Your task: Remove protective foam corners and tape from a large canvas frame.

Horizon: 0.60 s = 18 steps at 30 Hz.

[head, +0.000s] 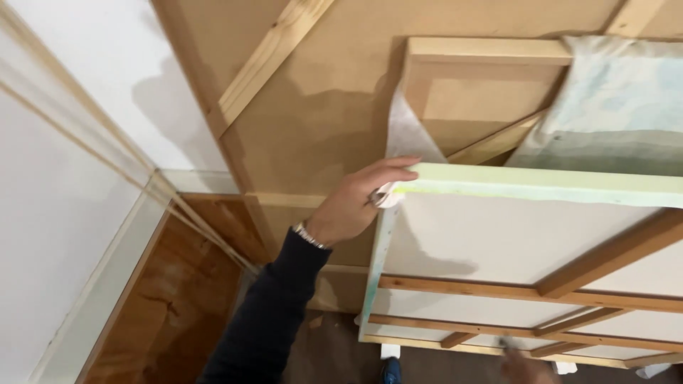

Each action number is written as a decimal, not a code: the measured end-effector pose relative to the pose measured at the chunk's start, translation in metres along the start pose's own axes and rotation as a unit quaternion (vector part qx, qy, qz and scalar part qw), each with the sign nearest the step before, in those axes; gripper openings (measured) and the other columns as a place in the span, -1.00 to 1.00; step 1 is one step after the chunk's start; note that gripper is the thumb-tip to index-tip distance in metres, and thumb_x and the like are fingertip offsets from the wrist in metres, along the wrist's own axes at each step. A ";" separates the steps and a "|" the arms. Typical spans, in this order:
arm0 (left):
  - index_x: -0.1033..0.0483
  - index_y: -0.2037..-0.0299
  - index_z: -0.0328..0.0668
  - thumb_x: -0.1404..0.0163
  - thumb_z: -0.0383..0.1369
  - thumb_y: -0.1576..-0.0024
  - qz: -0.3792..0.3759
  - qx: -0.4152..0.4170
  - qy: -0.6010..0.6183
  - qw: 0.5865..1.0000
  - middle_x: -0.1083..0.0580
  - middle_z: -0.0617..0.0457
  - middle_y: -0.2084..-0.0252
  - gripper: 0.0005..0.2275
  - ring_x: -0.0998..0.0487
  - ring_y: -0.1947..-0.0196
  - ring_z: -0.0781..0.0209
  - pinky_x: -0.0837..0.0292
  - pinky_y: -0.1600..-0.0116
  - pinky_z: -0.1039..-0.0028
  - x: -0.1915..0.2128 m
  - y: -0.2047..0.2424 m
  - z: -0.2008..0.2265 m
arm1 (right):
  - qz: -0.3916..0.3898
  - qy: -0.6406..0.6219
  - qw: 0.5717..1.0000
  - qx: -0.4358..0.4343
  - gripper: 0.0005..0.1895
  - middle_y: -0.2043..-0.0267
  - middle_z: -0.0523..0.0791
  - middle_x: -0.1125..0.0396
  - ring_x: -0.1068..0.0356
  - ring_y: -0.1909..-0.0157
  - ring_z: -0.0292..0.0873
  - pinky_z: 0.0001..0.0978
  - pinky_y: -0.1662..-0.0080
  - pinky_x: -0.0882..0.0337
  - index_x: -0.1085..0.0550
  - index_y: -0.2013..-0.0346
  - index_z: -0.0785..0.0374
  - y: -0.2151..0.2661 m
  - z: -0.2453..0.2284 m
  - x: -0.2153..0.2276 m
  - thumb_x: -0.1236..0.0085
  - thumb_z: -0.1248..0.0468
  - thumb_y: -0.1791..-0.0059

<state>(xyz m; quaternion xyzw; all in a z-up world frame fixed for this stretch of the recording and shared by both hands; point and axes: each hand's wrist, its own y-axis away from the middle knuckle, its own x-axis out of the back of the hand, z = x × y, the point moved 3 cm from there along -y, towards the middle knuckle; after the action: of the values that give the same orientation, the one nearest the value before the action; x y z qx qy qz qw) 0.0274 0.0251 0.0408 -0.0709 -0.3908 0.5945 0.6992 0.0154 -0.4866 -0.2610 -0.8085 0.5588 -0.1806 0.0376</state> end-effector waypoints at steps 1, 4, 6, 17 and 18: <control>-0.46 -0.22 -0.20 0.05 -0.69 -0.20 0.004 0.008 -0.008 1.000 -0.36 -0.02 -0.42 -0.61 -0.39 -0.42 0.02 -0.41 -0.41 0.30 0.000 0.001 0.002 | 0.005 -0.004 1.000 0.004 -0.60 0.10 0.07 -0.41 -0.37 -0.02 -0.08 -0.24 -0.10 -0.39 -0.42 -0.26 0.40 -0.026 -0.030 0.006 0.20 0.32 -0.18; -0.46 -0.20 -0.18 0.04 -0.68 -0.19 0.002 0.031 0.011 0.999 -0.37 -0.02 -0.41 -0.62 -0.41 -0.41 0.02 -0.40 -0.39 0.31 -0.001 0.000 0.002 | 0.024 -0.016 0.999 0.015 -0.57 0.05 0.09 -0.40 -0.36 -0.08 -0.07 -0.23 -0.15 -0.37 -0.40 -0.31 0.40 -0.126 -0.089 0.056 0.22 0.32 -0.19; -0.46 -0.19 -0.17 0.05 -0.69 -0.16 0.005 0.035 0.016 0.999 -0.37 -0.01 -0.41 -0.60 -0.40 -0.41 0.02 -0.40 -0.39 0.31 -0.002 0.000 0.001 | 0.038 0.259 0.949 0.174 -0.61 0.11 0.16 -0.42 -0.40 0.06 0.01 -0.15 -0.07 -0.42 -0.43 -0.23 0.47 -0.218 -0.230 0.040 0.16 0.46 -0.12; -0.50 -0.15 -0.15 0.09 -0.76 -0.08 0.051 0.073 0.006 0.996 -0.40 -0.01 -0.38 -0.54 -0.39 -0.42 0.02 -0.39 -0.40 0.32 -0.003 -0.004 -0.002 | -0.002 0.589 0.768 0.250 -0.75 0.19 0.11 -0.50 -0.52 0.22 0.00 -0.16 0.06 -0.54 -0.58 -0.10 0.31 -0.466 -0.272 0.097 -0.22 0.28 -0.16; -0.50 -0.15 -0.16 0.14 -0.78 -0.03 0.052 0.075 0.011 0.996 -0.40 -0.02 -0.38 -0.50 -0.38 -0.42 0.02 -0.38 -0.42 0.33 -0.003 -0.004 -0.002 | -0.016 0.533 0.805 0.259 -0.74 0.17 0.10 -0.49 -0.51 0.21 -0.01 -0.14 0.04 -0.53 -0.57 -0.09 0.34 -0.475 -0.263 0.105 -0.19 0.29 -0.14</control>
<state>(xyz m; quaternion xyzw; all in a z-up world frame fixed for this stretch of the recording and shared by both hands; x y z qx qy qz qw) 0.0320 0.0217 0.0399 -0.0448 -0.3335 0.6569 0.6747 0.3831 -0.3684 0.1348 -0.5543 0.4103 -0.7216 -0.0609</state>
